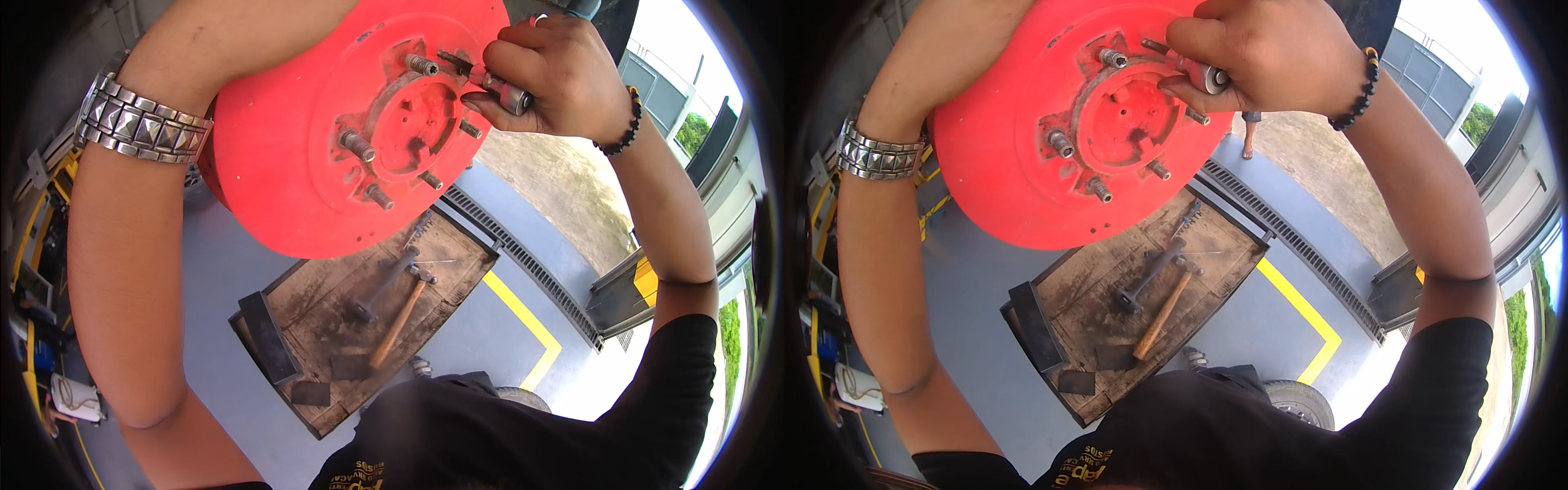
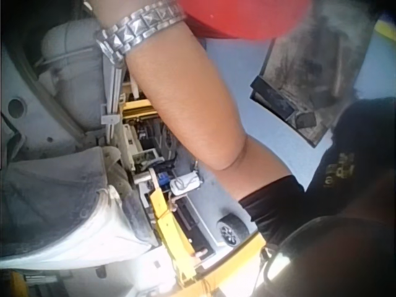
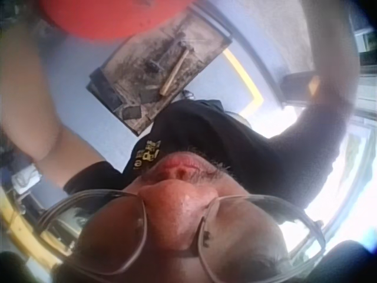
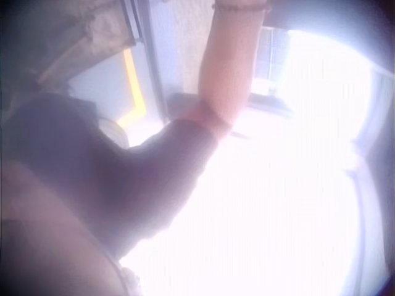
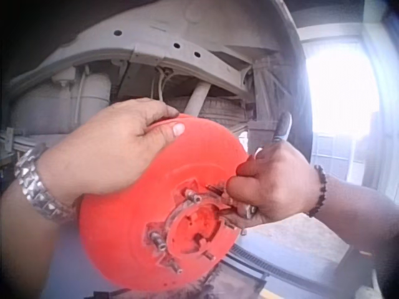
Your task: The person removes a red brake drum from a vehicle's wheel hub using a hammer and a ratchet wrench. They then place the drum on the floor and walk toward a tool cart.
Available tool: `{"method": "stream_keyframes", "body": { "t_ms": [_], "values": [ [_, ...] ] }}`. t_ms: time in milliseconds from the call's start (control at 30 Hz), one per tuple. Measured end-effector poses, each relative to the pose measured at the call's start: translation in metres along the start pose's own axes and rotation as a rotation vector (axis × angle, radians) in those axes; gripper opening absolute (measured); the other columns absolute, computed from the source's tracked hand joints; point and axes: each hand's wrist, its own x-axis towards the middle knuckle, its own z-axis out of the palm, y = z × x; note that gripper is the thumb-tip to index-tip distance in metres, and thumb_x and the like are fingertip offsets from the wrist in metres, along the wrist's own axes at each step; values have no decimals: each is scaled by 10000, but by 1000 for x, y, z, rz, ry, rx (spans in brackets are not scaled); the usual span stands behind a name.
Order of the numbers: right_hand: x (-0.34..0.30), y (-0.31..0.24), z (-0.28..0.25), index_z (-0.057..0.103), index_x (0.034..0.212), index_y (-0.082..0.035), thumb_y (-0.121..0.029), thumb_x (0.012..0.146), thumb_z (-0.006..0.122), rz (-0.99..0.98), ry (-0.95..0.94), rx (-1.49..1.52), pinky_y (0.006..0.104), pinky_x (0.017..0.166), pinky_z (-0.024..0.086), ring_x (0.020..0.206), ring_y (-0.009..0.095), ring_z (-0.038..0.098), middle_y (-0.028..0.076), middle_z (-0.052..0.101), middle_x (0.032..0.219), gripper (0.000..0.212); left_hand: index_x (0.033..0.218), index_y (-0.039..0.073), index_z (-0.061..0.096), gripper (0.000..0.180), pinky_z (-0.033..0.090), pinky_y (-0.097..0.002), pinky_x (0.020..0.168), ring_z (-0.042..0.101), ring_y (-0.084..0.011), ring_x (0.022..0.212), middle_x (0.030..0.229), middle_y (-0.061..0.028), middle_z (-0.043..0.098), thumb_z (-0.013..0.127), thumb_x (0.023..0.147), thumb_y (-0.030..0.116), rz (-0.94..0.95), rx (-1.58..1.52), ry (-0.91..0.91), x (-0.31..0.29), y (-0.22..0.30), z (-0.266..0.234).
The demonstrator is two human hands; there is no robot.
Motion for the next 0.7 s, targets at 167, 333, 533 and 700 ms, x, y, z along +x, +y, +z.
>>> {"method": "stream_keyframes", "body": {
  "t_ms": [167, 333, 533, 700],
  "values": [
    [4, -95, 45, 695, 941, 8, -393, 895, 737, 1046, 601, 1234, 262, 628, 531, 665, 94, 638, 41, 679, 717, 405, 1131, -70, 643, 373, 497, -420, 925, 635, -396, 1032, 1095, -262, 661, 548, 974, 255, 25, 106, 41, -3, -6, 14],
    [4, -77, 42, 704, 981, -25, -388, 907, 716, 895, 321, 858, 286, 624, 528, 662, 120, 655, 62, 682, 702, 370, 1141, -64, 643, 371, 482, -427, 952, 618, -392, 1066, 1121, -252, 655, 553, 966, 251, 23, 162, 65, 7, -32, 9],
    [-2, -4, 0, 636, 824, -79, -394, 818, 780, -131, 135, -215, 364, 535, 480, 577, 239, 626, 55, 571, 612, 347, 1147, -62, 642, 370, 470, -434, 976, 605, -390, 1094, 1133, -255, 650, 553, 964, 248, 29, 155, 29, 11, -23, 11],
    [0, -77, 47, 689, 987, -10, -464, 880, 738, 1021, 375, 863, 285, 555, 506, 669, 107, 655, 77, 691, 755, 469, 1146, -63, 638, 367, 470, -425, 981, 604, -390, 1100, 1138, -259, 647, 548, 964, 244, 10, 133, -16, 10, -33, 8]
  ]
}}
